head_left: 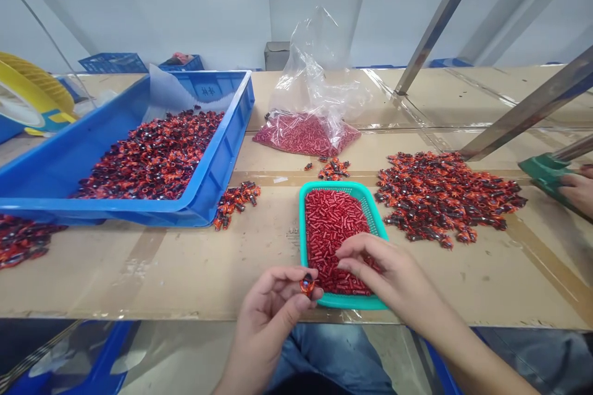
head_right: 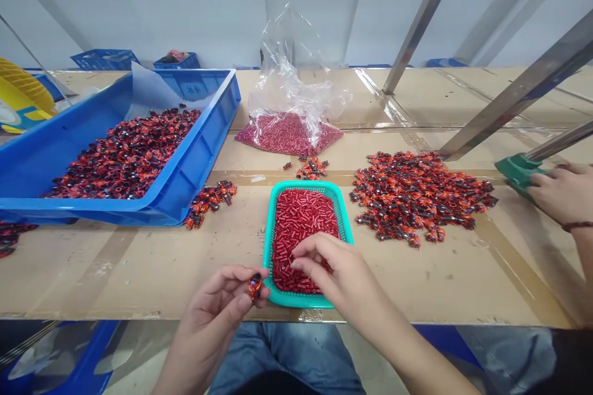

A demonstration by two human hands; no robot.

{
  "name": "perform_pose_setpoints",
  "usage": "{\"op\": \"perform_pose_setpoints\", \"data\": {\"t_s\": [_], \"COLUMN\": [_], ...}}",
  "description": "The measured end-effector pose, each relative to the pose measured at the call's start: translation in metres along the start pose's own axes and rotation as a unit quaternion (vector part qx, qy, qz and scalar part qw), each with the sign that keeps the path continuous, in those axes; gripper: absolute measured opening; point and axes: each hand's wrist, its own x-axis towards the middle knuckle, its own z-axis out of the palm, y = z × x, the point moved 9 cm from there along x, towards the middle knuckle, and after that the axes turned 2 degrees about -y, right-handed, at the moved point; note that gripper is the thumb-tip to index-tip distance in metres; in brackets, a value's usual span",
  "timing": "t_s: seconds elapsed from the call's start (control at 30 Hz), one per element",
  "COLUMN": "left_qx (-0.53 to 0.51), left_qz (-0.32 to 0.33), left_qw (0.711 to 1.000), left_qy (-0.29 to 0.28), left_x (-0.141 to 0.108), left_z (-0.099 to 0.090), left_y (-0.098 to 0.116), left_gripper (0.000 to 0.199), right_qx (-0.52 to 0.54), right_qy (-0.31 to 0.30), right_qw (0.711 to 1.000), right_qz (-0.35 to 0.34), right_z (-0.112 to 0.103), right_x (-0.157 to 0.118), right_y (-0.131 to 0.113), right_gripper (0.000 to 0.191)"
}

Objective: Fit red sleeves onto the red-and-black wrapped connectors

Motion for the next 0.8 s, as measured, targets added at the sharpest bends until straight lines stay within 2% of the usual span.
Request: {"op": "perform_pose_setpoints", "data": {"t_s": [0.07, 0.13, 0.27, 0.37, 0.47, 0.57, 0.8], "left_qx": [0.031, 0.089, 0.215, 0.276, 0.341, 0.39, 0.412], "left_qz": [0.031, 0.088, 0.242, 0.32, 0.354, 0.372, 0.381], "left_qw": [0.999, 0.992, 0.945, 0.906, 0.871, 0.842, 0.828], "left_qy": [0.012, 0.035, 0.035, 0.023, 0.011, 0.007, 0.004], "left_x": [-0.005, -0.011, -0.026, -0.034, -0.038, -0.04, -0.039], "left_z": [0.001, 0.002, 0.018, 0.03, 0.038, 0.043, 0.05], "left_y": [0.005, 0.016, 0.046, 0.062, 0.069, 0.07, 0.071], "left_gripper": [0.008, 0.013, 0.031, 0.039, 0.038, 0.035, 0.038], "right_qx": [0.169, 0.256, 0.26, 0.212, 0.176, 0.193, 0.238], "right_qy": [-0.001, 0.009, 0.032, 0.052, 0.057, 0.049, 0.072], "right_qw": [0.985, 0.966, 0.965, 0.973, 0.979, 0.976, 0.965], "right_qz": [0.028, 0.028, -0.036, -0.072, -0.088, -0.085, -0.083], "right_z": [0.002, 0.003, 0.003, 0.003, 0.003, 0.005, 0.007], "right_x": [-0.005, -0.01, -0.014, -0.016, -0.016, -0.017, -0.021], "right_y": [-0.009, -0.022, -0.047, -0.054, -0.057, -0.057, -0.053], "right_gripper": [0.015, 0.015, 0.01, 0.011, 0.013, 0.015, 0.015]}}
